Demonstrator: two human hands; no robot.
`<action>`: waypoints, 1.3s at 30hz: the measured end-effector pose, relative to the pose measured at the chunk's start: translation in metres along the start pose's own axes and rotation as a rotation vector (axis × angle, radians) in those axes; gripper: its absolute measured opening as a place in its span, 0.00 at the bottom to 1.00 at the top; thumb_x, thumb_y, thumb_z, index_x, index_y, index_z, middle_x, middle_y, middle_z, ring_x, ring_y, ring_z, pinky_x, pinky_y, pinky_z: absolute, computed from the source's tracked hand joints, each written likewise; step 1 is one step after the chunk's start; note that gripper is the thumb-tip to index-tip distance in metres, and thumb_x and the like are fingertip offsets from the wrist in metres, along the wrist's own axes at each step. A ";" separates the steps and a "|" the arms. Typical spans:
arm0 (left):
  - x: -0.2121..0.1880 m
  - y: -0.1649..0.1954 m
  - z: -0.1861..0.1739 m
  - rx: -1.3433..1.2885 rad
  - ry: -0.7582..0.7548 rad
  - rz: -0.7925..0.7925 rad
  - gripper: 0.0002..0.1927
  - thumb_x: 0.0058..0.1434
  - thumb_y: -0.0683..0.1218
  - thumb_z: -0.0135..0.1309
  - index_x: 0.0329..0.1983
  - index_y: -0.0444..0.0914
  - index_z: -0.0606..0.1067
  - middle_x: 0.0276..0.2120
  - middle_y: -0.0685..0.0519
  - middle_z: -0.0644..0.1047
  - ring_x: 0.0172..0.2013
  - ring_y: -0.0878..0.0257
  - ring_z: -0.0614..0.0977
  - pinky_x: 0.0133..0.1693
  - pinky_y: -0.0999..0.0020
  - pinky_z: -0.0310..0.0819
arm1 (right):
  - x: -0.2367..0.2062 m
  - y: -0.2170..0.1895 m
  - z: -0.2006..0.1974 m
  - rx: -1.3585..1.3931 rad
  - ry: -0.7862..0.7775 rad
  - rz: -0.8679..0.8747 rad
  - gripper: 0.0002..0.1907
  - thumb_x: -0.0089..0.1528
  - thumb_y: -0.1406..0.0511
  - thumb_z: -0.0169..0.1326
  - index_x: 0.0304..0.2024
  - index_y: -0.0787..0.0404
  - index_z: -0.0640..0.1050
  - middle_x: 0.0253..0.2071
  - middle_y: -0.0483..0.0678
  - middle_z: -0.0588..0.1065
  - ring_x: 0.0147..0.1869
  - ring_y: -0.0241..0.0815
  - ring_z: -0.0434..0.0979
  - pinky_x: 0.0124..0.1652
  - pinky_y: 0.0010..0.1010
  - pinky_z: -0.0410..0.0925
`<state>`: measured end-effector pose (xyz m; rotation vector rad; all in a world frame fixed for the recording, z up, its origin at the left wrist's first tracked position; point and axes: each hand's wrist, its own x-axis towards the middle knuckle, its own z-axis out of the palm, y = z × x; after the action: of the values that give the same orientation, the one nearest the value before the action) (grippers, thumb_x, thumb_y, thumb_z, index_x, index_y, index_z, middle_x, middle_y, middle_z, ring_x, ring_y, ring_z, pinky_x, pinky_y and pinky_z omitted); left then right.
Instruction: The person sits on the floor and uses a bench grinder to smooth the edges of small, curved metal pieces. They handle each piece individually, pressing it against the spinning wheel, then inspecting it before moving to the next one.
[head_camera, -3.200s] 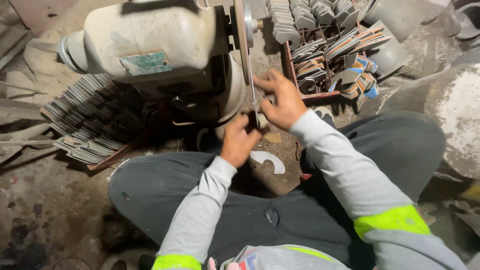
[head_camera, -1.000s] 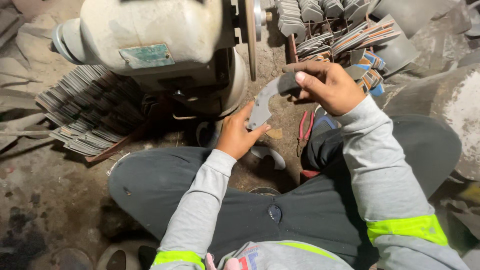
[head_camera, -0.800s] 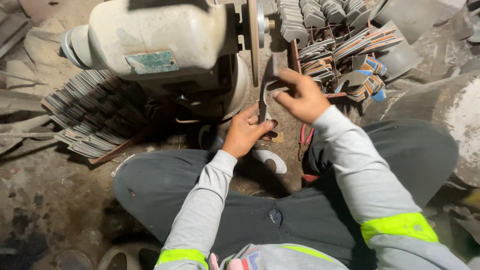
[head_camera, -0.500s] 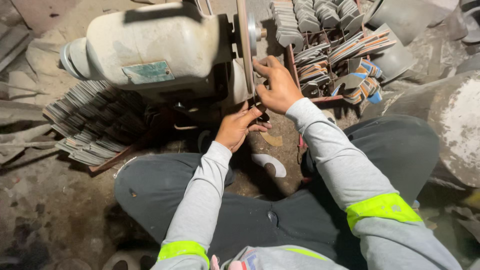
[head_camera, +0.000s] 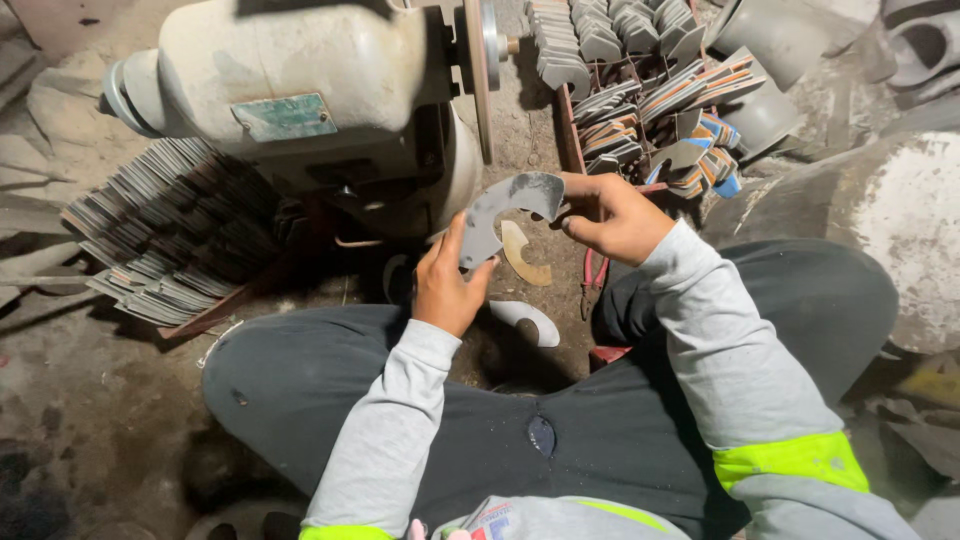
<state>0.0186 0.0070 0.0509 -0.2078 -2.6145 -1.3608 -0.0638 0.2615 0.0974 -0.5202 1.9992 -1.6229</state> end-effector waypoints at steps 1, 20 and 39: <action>0.002 0.001 -0.001 -0.003 0.000 0.018 0.37 0.55 0.41 0.67 0.66 0.27 0.67 0.54 0.31 0.77 0.53 0.40 0.81 0.53 0.58 0.77 | 0.001 0.000 -0.001 0.014 0.022 0.002 0.24 0.60 0.74 0.51 0.60 0.69 0.74 0.53 0.48 0.79 0.56 0.35 0.76 0.55 0.27 0.69; 0.042 -0.050 0.045 -1.175 -0.391 -0.576 0.20 0.67 0.39 0.53 0.62 0.30 0.69 0.42 0.48 0.81 0.37 0.57 0.84 0.40 0.61 0.83 | 0.091 0.002 0.033 -0.684 0.365 -0.222 0.27 0.55 0.70 0.56 0.57 0.73 0.76 0.49 0.65 0.73 0.55 0.64 0.74 0.56 0.44 0.68; -0.002 -0.016 0.020 -0.257 -0.063 -0.149 0.38 0.54 0.41 0.67 0.67 0.31 0.65 0.55 0.38 0.77 0.54 0.49 0.82 0.52 0.62 0.77 | 0.007 -0.032 0.017 -0.054 0.047 -0.029 0.19 0.62 0.73 0.49 0.56 0.69 0.76 0.49 0.51 0.79 0.52 0.35 0.75 0.54 0.27 0.69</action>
<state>0.0149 0.0143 0.0263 -0.0933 -2.5416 -1.7694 -0.0602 0.2376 0.1246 -0.5380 2.0842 -1.6156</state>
